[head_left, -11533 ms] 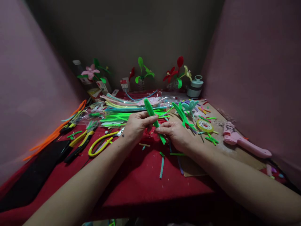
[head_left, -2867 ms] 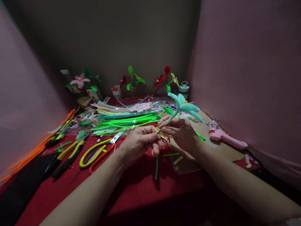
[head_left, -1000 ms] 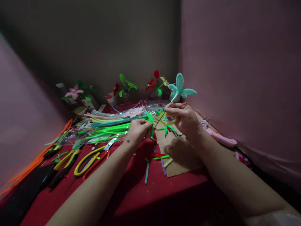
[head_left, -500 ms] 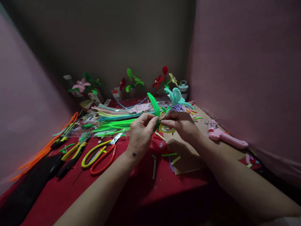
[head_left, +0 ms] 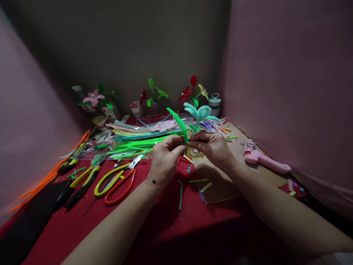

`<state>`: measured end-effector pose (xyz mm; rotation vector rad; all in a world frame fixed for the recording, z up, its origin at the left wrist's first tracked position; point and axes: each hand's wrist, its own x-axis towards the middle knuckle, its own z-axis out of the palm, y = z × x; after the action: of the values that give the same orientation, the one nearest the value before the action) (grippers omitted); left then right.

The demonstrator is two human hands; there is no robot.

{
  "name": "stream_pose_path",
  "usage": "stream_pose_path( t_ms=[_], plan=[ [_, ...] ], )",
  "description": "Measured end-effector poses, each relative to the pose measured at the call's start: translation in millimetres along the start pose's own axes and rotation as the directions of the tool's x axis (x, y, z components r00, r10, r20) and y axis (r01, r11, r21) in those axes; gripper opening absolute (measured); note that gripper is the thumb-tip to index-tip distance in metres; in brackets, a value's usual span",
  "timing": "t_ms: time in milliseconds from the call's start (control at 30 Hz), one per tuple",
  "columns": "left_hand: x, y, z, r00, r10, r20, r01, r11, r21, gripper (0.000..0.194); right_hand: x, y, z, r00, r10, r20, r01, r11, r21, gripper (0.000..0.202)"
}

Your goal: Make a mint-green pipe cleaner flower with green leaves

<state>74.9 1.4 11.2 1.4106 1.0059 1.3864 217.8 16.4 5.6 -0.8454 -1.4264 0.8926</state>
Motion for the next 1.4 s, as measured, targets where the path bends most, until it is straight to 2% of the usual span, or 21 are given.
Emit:
stream_pose_path(
  t_ms=[200,367,467,667,833,1000,1100,1233,1400],
  plan=[
    [0.9,0.6,-2.2,1.000,-0.004,0.007,0.004,1.000,0.001,0.014,0.0,-0.4,2.0,1.000,0.015,-0.012,-0.015,1.000,0.018,0.010],
    [-1.1,4.2,-4.0,0.997,-0.079,-0.009,0.079,0.997,0.021,0.012,-1.2,-0.7,1.4,0.996,-0.090,-0.005,0.090,0.995,-0.049,0.010],
    [-1.5,6.1,-4.4,0.996,-0.087,0.015,0.087,0.996,0.029,0.011,-0.9,0.0,0.7,0.995,-0.095,0.015,0.095,0.994,-0.056,0.013],
    [-0.9,5.0,-5.3,0.994,-0.097,0.054,0.095,0.995,0.030,0.007,-0.5,5.5,-0.3,0.998,-0.028,0.051,0.026,0.999,0.028,0.019],
    [-1.8,3.4,-5.1,0.992,-0.082,0.100,0.083,0.996,-0.010,0.009,0.8,7.5,-1.7,0.997,-0.014,0.079,0.008,0.997,0.071,0.018],
    [-1.1,2.9,-5.5,0.992,-0.076,0.103,0.081,0.996,-0.042,0.013,2.2,10.2,-3.0,0.986,0.145,0.080,-0.155,0.977,0.144,0.019],
    [-0.3,5.9,-5.8,0.992,-0.078,0.102,0.082,0.996,-0.028,0.010,1.8,13.6,-3.4,0.969,0.202,0.141,-0.228,0.952,0.203,0.016],
    [-0.7,6.7,-5.0,0.993,-0.064,0.095,0.062,0.998,0.030,0.007,-1.0,16.2,-1.2,0.964,0.205,0.170,-0.243,0.939,0.243,0.011],
    [-3.2,-5.5,-4.6,0.998,0.066,-0.009,-0.062,0.969,0.240,0.009,-6.1,13.6,7.7,0.984,0.172,0.044,-0.178,0.953,0.244,0.009]
  ],
)
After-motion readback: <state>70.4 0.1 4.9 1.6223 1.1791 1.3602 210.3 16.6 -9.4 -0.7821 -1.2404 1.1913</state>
